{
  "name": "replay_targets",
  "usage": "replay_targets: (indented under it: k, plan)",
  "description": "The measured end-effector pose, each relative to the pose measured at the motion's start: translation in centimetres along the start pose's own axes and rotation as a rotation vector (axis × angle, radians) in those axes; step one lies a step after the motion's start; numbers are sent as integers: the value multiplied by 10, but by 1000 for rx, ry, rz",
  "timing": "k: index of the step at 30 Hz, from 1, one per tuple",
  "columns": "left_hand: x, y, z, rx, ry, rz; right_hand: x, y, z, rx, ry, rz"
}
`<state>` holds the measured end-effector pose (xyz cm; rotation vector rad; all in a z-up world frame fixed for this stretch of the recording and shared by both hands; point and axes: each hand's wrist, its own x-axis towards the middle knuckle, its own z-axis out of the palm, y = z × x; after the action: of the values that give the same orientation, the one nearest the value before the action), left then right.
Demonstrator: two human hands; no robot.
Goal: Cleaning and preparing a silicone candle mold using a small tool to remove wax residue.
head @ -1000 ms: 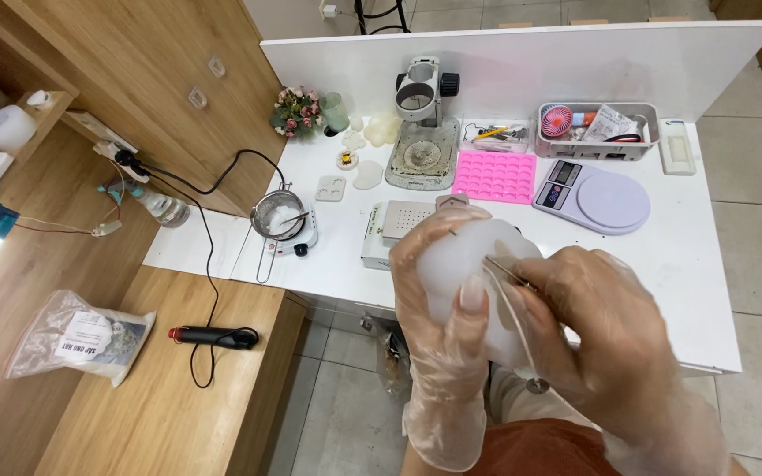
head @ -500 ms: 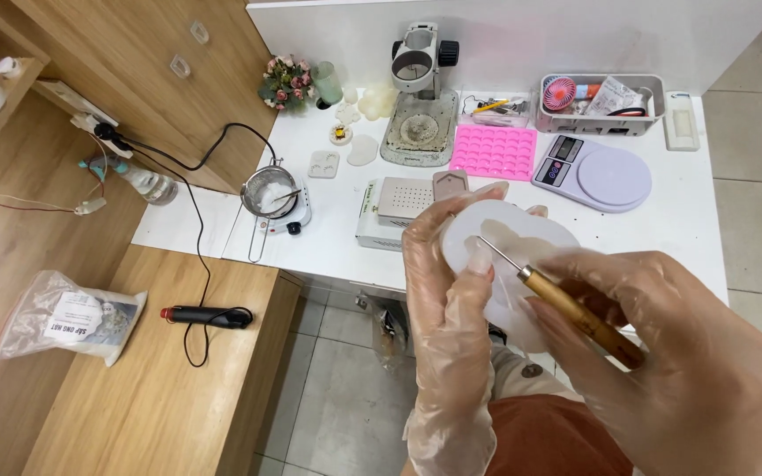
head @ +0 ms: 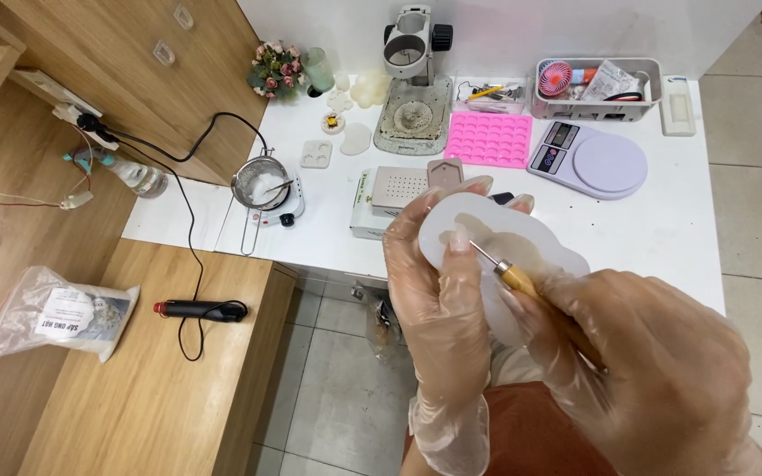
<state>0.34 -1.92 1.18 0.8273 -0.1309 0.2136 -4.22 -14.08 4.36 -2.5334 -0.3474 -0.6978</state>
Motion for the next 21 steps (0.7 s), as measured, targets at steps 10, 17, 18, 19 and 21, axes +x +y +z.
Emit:
replay_targets:
  k: [10, 17, 18, 19, 21]
  plan:
    - [6, -6, -14, -2, 108, 20, 4, -1, 11, 11, -5, -86]
    - [7, 4, -16, 146, 164, 62, 3, 3, 13, 106, -7, -175]
    - [7, 4, -17, 149, 169, 54, 1, 5, 13, 111, -46, -148]
    - [6, 4, -17, 149, 172, 56, 0, 5, 13, 113, -48, -150]
    - [6, 3, -17, 148, 154, 70, -3, 6, 12, 67, -62, -78]
